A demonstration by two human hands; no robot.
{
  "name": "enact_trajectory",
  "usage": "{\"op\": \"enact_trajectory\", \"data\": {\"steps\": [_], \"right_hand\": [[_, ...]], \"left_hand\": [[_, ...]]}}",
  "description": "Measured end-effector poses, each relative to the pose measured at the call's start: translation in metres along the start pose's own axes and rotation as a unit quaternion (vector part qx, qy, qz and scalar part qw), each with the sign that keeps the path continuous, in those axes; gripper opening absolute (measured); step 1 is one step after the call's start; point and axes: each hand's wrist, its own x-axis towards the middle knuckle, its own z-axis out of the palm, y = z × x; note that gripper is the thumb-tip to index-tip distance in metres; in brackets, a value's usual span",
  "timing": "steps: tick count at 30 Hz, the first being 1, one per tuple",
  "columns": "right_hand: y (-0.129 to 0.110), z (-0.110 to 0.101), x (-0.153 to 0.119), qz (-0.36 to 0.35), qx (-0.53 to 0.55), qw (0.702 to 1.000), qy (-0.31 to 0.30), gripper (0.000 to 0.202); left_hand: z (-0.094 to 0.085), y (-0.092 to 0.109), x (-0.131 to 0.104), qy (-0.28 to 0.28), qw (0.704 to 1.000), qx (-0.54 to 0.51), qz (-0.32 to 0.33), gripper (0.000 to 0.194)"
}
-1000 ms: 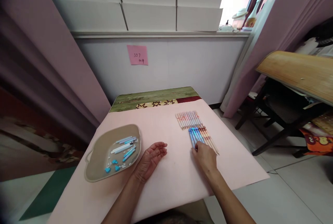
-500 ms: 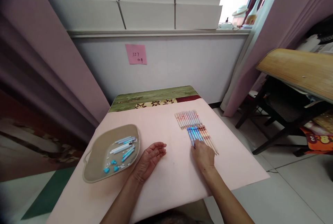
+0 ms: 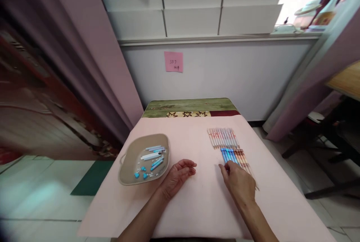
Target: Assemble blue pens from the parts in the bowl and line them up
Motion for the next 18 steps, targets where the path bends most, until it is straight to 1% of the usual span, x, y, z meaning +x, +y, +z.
{"op": "enact_trajectory", "data": {"steps": [3, 5, 6, 7, 8, 9, 10, 11, 12, 14, 15, 16, 18], "right_hand": [[-0.010, -0.012, 0.003, -0.014, 0.022, 1.000, -0.015, 0.032], [-0.014, -0.018, 0.005, -0.017, 0.029, 0.999, -0.026, 0.032], [-0.016, -0.020, 0.007, -0.017, 0.032, 0.999, -0.031, 0.033], [-0.016, -0.021, 0.008, -0.015, 0.034, 0.999, -0.036, 0.034], [-0.017, -0.022, 0.010, -0.014, 0.036, 0.998, -0.042, 0.035], [-0.017, -0.021, 0.011, -0.012, 0.037, 0.998, -0.048, 0.035], [-0.017, -0.020, 0.013, -0.011, 0.038, 0.998, -0.054, 0.036], [-0.017, -0.017, 0.015, -0.013, 0.038, 0.997, -0.062, 0.037], [-0.017, -0.014, 0.017, -0.018, 0.040, 0.996, -0.072, 0.037], [-0.019, -0.007, 0.022, -0.033, 0.049, 0.994, -0.091, 0.038], [-0.021, -0.003, 0.024, -0.042, 0.054, 0.993, -0.100, 0.039], [-0.025, 0.000, 0.028, -0.051, 0.059, 0.991, -0.105, 0.039], [-0.033, 0.006, 0.034, -0.071, 0.066, 0.990, -0.105, 0.038]], "left_hand": [[0.012, -0.001, -0.015, 0.018, 0.998, 0.053, 0.012, 0.013], [0.020, 0.003, -0.035, 0.019, 0.995, 0.101, 0.017, 0.009], [0.022, 0.007, -0.047, 0.011, 0.981, 0.190, 0.043, 0.007], [0.021, 0.012, -0.061, 0.008, 0.962, 0.263, 0.070, 0.009], [0.019, 0.019, -0.075, 0.014, 0.945, 0.314, 0.095, 0.013], [0.013, 0.025, -0.088, 0.031, 0.928, 0.350, 0.121, 0.016], [0.005, 0.032, -0.100, 0.062, 0.911, 0.380, 0.151, 0.018], [-0.005, 0.039, -0.111, 0.105, 0.888, 0.410, 0.180, 0.021], [-0.017, 0.045, -0.120, 0.151, 0.859, 0.440, 0.211, 0.025], [-0.041, 0.053, -0.131, 0.210, 0.790, 0.515, 0.256, 0.034], [-0.051, 0.055, -0.134, 0.226, 0.751, 0.559, 0.269, 0.039], [-0.060, 0.057, -0.135, 0.220, 0.709, 0.614, 0.268, 0.044], [-0.073, 0.057, -0.132, 0.225, 0.626, 0.690, 0.286, 0.045]]}}
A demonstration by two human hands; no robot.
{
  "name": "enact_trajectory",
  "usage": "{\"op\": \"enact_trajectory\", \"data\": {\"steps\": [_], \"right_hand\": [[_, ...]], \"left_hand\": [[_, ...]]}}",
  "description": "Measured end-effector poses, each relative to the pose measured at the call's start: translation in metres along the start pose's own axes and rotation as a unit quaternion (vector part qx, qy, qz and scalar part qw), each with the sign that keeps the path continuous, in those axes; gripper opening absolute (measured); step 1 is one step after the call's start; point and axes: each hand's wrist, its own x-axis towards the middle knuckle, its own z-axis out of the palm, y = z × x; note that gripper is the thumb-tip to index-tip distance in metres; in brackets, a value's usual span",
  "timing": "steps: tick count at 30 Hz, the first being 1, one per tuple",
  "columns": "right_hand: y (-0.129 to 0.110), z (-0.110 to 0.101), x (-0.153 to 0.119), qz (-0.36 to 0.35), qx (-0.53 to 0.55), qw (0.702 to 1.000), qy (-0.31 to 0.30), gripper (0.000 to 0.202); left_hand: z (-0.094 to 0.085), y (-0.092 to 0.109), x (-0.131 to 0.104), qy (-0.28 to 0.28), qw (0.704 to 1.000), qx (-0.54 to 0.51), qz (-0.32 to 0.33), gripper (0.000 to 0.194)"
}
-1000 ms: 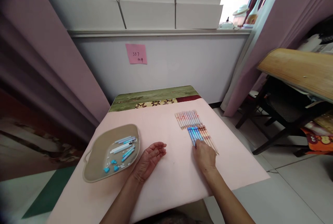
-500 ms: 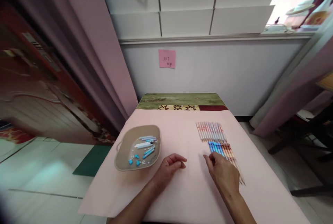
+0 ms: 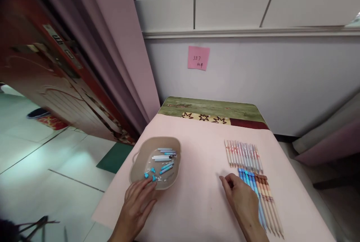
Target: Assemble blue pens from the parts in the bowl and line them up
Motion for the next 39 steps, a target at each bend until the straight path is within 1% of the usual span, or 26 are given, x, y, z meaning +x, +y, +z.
{"op": "enact_trajectory", "data": {"steps": [2, 5, 7, 11, 14, 16, 17, 18, 19, 20, 21, 22, 24, 26, 28, 30, 32, 35, 37, 39], "right_hand": [[-0.009, 0.003, 0.008, -0.025, 0.008, 1.000, 0.007, 0.037], [-0.020, 0.007, 0.016, -0.067, 0.031, 0.997, 0.021, 0.037], [-0.024, 0.010, 0.018, -0.082, 0.042, 0.995, 0.026, 0.038], [-0.023, 0.015, 0.017, -0.083, 0.053, 0.995, 0.025, 0.039], [-0.018, 0.016, 0.015, -0.078, 0.059, 0.995, 0.022, 0.040], [-0.014, 0.015, 0.014, -0.077, 0.062, 0.995, 0.022, 0.040], [-0.013, 0.014, 0.013, -0.078, 0.064, 0.995, 0.024, 0.040], [-0.012, 0.013, 0.013, -0.081, 0.067, 0.994, 0.028, 0.039], [-0.011, 0.012, 0.012, -0.084, 0.069, 0.994, 0.032, 0.039], [-0.011, 0.012, 0.012, -0.087, 0.070, 0.993, 0.036, 0.039], [-0.011, 0.011, 0.011, -0.090, 0.073, 0.993, 0.037, 0.039], [-0.011, 0.011, 0.010, -0.094, 0.075, 0.992, 0.038, 0.039], [-0.013, 0.010, 0.008, -0.100, 0.080, 0.991, 0.041, 0.040], [-0.015, 0.007, 0.005, -0.107, 0.089, 0.989, 0.044, 0.041], [-0.015, 0.005, 0.001, -0.109, 0.094, 0.988, 0.048, 0.042], [-0.014, 0.002, -0.002, -0.106, 0.096, 0.988, 0.050, 0.042], [-0.012, 0.000, -0.005, -0.105, 0.095, 0.989, 0.052, 0.042], [-0.013, 0.000, -0.008, -0.112, 0.094, 0.988, 0.051, 0.040], [-0.017, 0.000, -0.010, -0.116, 0.092, 0.988, 0.050, 0.038], [-0.024, 0.000, -0.012, -0.124, 0.093, 0.987, 0.048, 0.038]], "left_hand": [[0.005, -0.005, 0.005, 0.012, 0.998, 0.049, 0.035, 0.036], [0.013, -0.004, 0.018, -0.009, 0.997, 0.056, 0.051, 0.027], [0.017, 0.000, 0.027, -0.030, 0.997, 0.051, 0.039, 0.025], [0.022, 0.010, 0.041, -0.062, 0.998, 0.034, 0.001, 0.024], [0.018, 0.014, 0.053, -0.099, 0.995, 0.007, -0.010, 0.017], [0.009, 0.011, 0.065, -0.106, 0.993, -0.026, -0.040, 0.015], [0.004, 0.008, 0.074, -0.099, 0.991, -0.046, -0.074, 0.014], [-0.001, 0.003, 0.084, -0.078, 0.989, -0.056, -0.112, 0.014], [-0.005, -0.004, 0.095, -0.065, 0.987, -0.047, -0.137, 0.016], [-0.008, -0.011, 0.106, -0.064, 0.986, -0.022, -0.151, 0.016], [-0.009, -0.018, 0.118, -0.083, 0.983, 0.007, -0.165, 0.015], [-0.007, -0.025, 0.128, -0.123, 0.976, 0.030, -0.177, 0.012], [0.002, -0.036, 0.143, -0.162, 0.969, 0.035, -0.180, 0.006], [0.017, -0.041, 0.150, -0.210, 0.961, 0.027, -0.175, 0.010], [0.033, -0.040, 0.150, -0.254, 0.953, 0.013, -0.166, 0.012], [0.047, -0.036, 0.147, -0.284, 0.945, 0.004, -0.160, 0.011], [0.058, -0.033, 0.143, -0.299, 0.940, 0.004, -0.162, 0.009], [0.067, -0.032, 0.140, -0.309, 0.935, 0.011, -0.174, 0.010], [0.070, -0.033, 0.139, -0.312, 0.933, 0.011, -0.181, 0.012], [0.069, -0.033, 0.140, -0.306, 0.934, 0.003, -0.184, 0.013]]}}
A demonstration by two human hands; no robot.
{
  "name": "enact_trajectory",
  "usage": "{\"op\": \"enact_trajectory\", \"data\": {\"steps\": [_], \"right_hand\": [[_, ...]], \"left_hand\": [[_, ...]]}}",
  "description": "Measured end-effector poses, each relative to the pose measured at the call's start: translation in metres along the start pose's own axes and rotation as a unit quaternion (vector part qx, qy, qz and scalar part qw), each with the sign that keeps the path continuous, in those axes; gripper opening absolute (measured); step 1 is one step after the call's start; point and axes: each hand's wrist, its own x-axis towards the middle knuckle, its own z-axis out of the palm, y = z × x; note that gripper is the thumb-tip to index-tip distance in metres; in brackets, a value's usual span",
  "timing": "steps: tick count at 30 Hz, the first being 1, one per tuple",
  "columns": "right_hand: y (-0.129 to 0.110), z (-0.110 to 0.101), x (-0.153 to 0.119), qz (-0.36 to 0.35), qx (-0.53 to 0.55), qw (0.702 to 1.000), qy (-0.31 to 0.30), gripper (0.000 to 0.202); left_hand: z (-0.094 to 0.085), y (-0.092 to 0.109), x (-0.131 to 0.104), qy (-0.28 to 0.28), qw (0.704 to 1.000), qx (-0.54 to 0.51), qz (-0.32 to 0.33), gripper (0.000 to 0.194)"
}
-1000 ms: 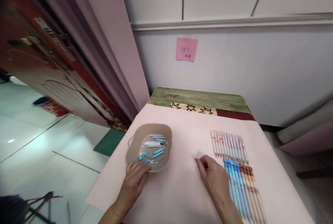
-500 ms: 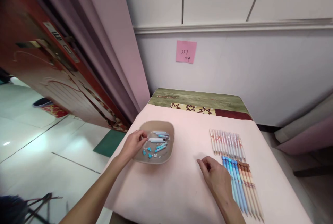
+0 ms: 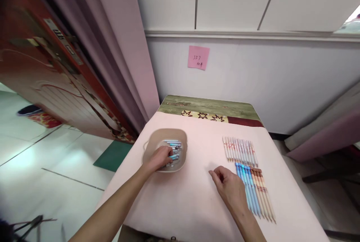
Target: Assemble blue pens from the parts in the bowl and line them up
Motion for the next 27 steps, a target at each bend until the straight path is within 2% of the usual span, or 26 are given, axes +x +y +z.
{"op": "enact_trajectory", "data": {"steps": [3, 5, 8, 10, 12, 15, 17, 19, 20, 22, 24, 27], "right_hand": [[-0.011, 0.000, 0.003, -0.023, 0.007, 1.000, 0.002, 0.036], [-0.017, -0.001, 0.007, -0.035, 0.009, 0.999, 0.007, 0.036], [-0.027, -0.002, 0.015, -0.040, 0.021, 0.999, 0.008, 0.034], [-0.037, -0.001, 0.022, -0.047, 0.044, 0.998, 0.009, 0.029], [-0.052, 0.002, 0.032, -0.070, 0.070, 0.995, 0.008, 0.026], [-0.080, 0.012, 0.052, -0.146, 0.066, 0.987, -0.020, 0.021], [-0.100, 0.022, 0.067, -0.200, 0.021, 0.978, -0.053, 0.018], [-0.117, 0.036, 0.083, -0.242, -0.067, 0.962, -0.108, 0.018], [-0.124, 0.043, 0.090, -0.255, -0.114, 0.950, -0.140, 0.019], [-0.132, 0.056, 0.102, -0.256, -0.142, 0.942, -0.163, 0.017], [-0.135, 0.063, 0.110, -0.247, -0.151, 0.943, -0.165, 0.017], [-0.133, 0.060, 0.114, -0.227, -0.145, 0.952, -0.145, 0.018]], "left_hand": [[-0.013, 0.000, -0.008, 0.031, 0.999, -0.032, 0.013, 0.008], [-0.027, -0.001, -0.023, 0.068, 0.995, -0.063, 0.026, 0.004], [-0.042, -0.009, -0.062, 0.152, 0.980, -0.127, 0.028, 0.026], [-0.040, -0.016, -0.094, 0.261, 0.924, -0.281, 0.005, 0.028], [-0.025, -0.020, -0.124, 0.308, 0.881, -0.358, -0.019, 0.026], [0.011, -0.019, -0.154, 0.301, 0.875, -0.378, -0.021, 0.019], [0.035, -0.015, -0.160, 0.273, 0.883, -0.382, -0.005, 0.018], [0.052, -0.011, -0.158, 0.257, 0.882, -0.395, -0.004, 0.020], [0.058, -0.010, -0.155, 0.244, 0.883, -0.400, -0.002, 0.020], [0.067, -0.010, -0.148, 0.215, 0.889, -0.405, 0.002, 0.021], [0.073, -0.013, -0.143, 0.191, 0.893, -0.407, 0.003, 0.020], [0.077, -0.018, -0.140, 0.176, 0.888, -0.424, -0.013, 0.023]]}}
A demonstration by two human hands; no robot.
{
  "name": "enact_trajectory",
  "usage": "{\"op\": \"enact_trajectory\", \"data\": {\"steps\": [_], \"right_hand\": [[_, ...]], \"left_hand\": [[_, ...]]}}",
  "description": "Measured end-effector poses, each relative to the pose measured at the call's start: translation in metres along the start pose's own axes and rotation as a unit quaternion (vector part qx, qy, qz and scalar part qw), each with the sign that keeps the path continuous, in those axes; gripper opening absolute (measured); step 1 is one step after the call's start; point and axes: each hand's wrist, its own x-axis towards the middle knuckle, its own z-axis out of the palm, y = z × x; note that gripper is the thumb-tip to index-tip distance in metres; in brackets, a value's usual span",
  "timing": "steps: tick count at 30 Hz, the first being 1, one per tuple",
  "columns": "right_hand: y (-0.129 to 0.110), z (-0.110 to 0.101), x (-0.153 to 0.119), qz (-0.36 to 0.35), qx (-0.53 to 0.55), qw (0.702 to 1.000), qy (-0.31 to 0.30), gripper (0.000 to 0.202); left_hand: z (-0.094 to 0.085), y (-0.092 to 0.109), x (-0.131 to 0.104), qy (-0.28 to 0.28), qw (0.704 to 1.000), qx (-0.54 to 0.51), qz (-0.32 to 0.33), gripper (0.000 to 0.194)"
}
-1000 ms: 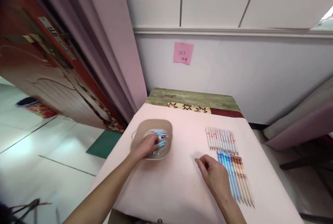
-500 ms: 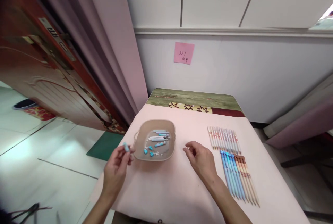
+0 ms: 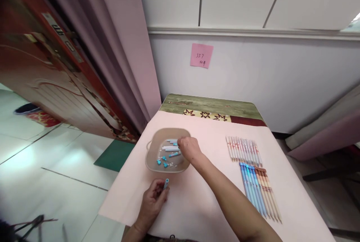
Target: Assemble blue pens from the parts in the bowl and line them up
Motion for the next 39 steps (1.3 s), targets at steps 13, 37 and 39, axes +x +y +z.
{"op": "enact_trajectory", "data": {"steps": [13, 37, 39], "right_hand": [[-0.023, 0.004, -0.057, 0.113, 0.650, 0.750, 0.049, 0.039], [-0.033, 0.015, -0.057, 0.173, 0.828, 0.532, -0.040, 0.018], [-0.033, 0.015, -0.058, 0.170, 0.818, 0.549, -0.034, 0.021]], "left_hand": [[-0.039, 0.087, 0.053, 0.027, 0.987, 0.121, 0.098, 0.018], [-0.033, 0.114, 0.072, 0.013, 0.999, -0.047, -0.002, 0.024], [-0.033, 0.112, 0.071, 0.026, 0.997, -0.071, -0.016, 0.026]]}}
